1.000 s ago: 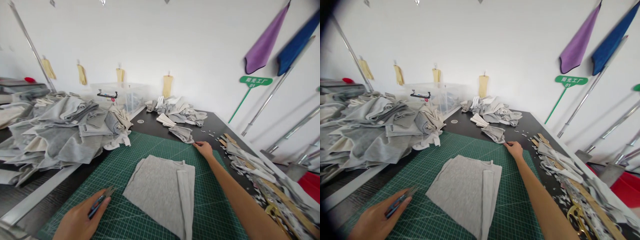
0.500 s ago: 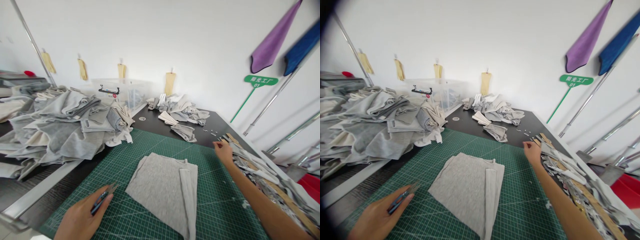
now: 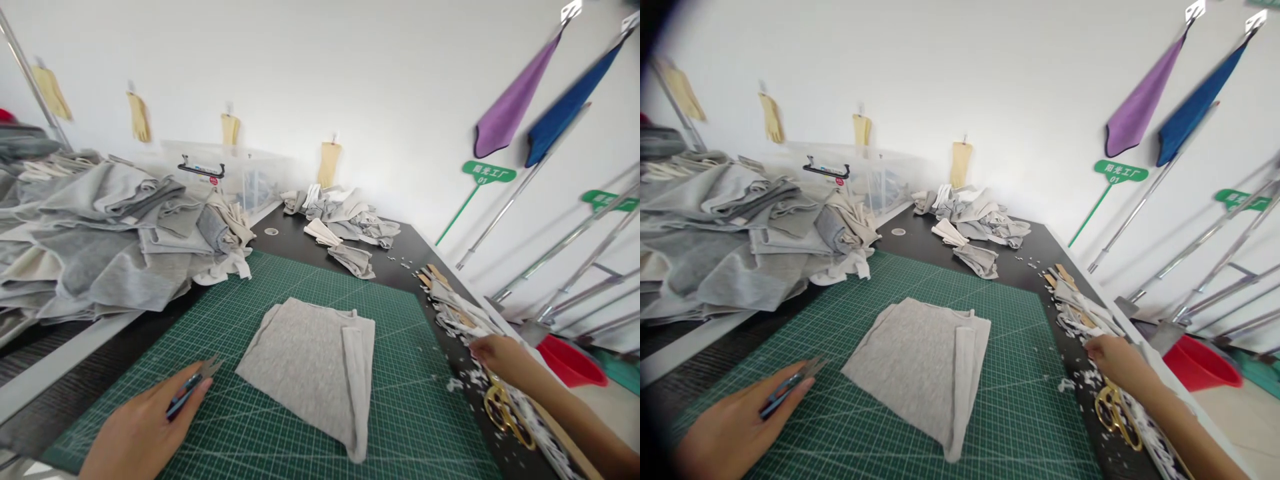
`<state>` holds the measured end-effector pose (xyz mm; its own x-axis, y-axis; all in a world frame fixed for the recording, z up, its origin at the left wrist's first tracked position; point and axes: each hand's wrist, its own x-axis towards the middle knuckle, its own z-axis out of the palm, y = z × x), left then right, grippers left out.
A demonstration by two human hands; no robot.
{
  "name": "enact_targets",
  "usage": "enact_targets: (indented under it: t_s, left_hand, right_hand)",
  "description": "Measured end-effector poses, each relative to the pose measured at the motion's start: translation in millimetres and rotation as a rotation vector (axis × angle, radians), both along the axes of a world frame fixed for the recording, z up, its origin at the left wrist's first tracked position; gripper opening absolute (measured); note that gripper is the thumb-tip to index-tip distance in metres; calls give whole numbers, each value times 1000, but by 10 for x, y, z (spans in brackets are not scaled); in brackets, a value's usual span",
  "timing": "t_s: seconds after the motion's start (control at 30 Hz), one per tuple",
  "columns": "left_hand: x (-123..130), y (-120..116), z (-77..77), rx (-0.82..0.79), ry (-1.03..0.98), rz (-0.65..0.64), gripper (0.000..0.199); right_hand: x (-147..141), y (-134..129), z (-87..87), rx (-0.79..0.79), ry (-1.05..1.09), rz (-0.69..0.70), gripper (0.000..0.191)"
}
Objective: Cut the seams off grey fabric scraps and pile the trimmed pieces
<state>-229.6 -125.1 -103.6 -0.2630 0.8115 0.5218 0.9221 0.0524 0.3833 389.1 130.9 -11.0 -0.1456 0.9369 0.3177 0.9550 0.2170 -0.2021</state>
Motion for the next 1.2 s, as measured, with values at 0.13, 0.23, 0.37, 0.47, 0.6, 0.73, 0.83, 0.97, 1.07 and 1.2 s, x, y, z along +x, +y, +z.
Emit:
enact_targets:
  t_s: [0.13, 0.23, 0.37, 0.47, 0.6, 0.73, 0.83, 0.97, 1.07, 1.2]
  left_hand:
    - [11, -23, 62, -91, 152, 5, 44]
    - [30, -27, 94, -90, 109, 0, 44]
    - [50, -45, 192, -93, 25, -34, 42]
    - [53, -68, 280, -139, -27, -63, 39]
    - [76, -67, 381, -185, -82, -70, 40]
    - [233, 54, 646, -149, -127, -192, 39]
    - [498, 280, 1032, -103, -93, -374, 36]
    - [973, 751, 1491, -185, 50, -582, 35]
    - [1286, 1132, 1505, -188, 147, -732, 34]
    - [1474, 1433, 1121, -236, 175, -866, 35]
  right_hand:
    - [-303, -92, 140, -44, -118, 44, 23]
    - [-795, -318, 273, -74, -5, 134, 28]
    - [-1682, -780, 306, 4, 174, 354, 31]
    - [-2266, -1065, 174, -14, 266, 529, 34]
    - [-2628, -1216, -152, -129, 264, 574, 72]
    - [-2592, -1227, -413, -279, 238, 539, 96]
    - [-2532, -1222, -456, -313, 267, 528, 98]
    - [-2524, -1216, -428, -245, 362, 488, 77]
    - [-2510, -1209, -425, -158, 450, 448, 62]
    - [-2455, -1198, -445, -111, 526, 420, 58]
